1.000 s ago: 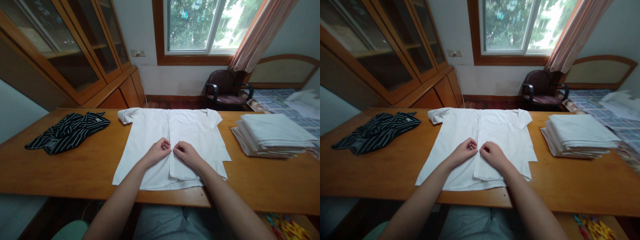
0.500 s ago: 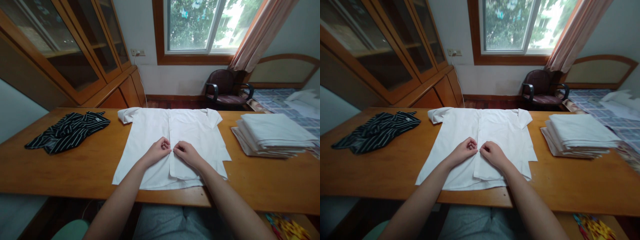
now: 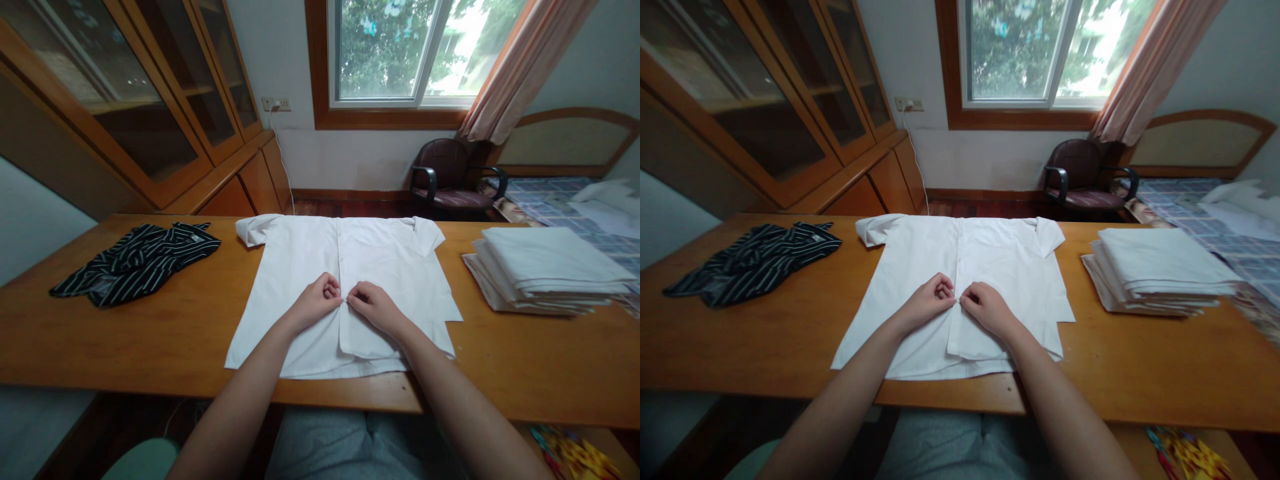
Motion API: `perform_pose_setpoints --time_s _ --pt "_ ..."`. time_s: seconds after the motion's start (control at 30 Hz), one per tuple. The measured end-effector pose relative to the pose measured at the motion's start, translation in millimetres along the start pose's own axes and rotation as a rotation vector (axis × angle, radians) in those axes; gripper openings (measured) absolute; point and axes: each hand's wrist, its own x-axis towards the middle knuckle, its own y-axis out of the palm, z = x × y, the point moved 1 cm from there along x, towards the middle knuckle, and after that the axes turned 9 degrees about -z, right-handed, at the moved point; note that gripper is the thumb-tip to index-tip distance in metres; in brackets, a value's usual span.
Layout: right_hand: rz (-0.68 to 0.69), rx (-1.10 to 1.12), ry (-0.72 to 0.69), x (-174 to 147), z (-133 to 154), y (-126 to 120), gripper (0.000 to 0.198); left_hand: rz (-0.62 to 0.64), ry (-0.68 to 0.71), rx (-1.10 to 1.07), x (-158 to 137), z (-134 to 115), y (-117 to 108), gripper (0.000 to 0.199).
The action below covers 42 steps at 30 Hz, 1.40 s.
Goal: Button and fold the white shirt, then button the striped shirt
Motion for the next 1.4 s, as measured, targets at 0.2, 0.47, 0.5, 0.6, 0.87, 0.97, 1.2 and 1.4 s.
perform_pose_setpoints --time_s 0.2,0.47,0.5,0.6,0.87,0.97,1.2,1.4 --pt "0.008 -0.008 -0.008 -0.2 0.0 -0.5 0.013 -0.013 0.010 0.042 -0.2 -2.4 0.9 0.020" --pt "0.024 -0.001 -0.017 -0.7 -0.5 -1.7 0.015 -0.010 0.025 0.084 -0.9 -4.7 -0.2 0.016" --pt "0.025 -0.002 -0.018 -0.7 -0.4 -1.8 0.015 -0.009 0.029 0.086 -0.9 -4.2 -0.2 0.016" --pt "0.026 -0.006 -0.022 -0.9 0.6 -1.3 0.014 -0.017 0.047 0.093 -0.9 -2.2 0.1 0.017" --pt "-0.064 -0.068 -0.047 -0.7 0.1 -2.6 0.010 -0.077 0.132 0.147 0.2 0.7 0.2 0.017" --pt "-0.118 -0.100 -0.071 -0.4 -7.3 -7.4 0.007 -0.118 0.203 0.191 0.1 2.5 -2.3 0.014" --pt "-0.092 -0.200 -0.133 -3.2 -24.7 -24.4 0.014 -0.119 0.440 0.490 2.7 18.2 -12.9 0.030" --pt "-0.064 -0.338 -0.189 -14.1 -39.3 -54.2 0.020 -0.065 0.397 0.673 5.0 28.0 -22.4 0.038"
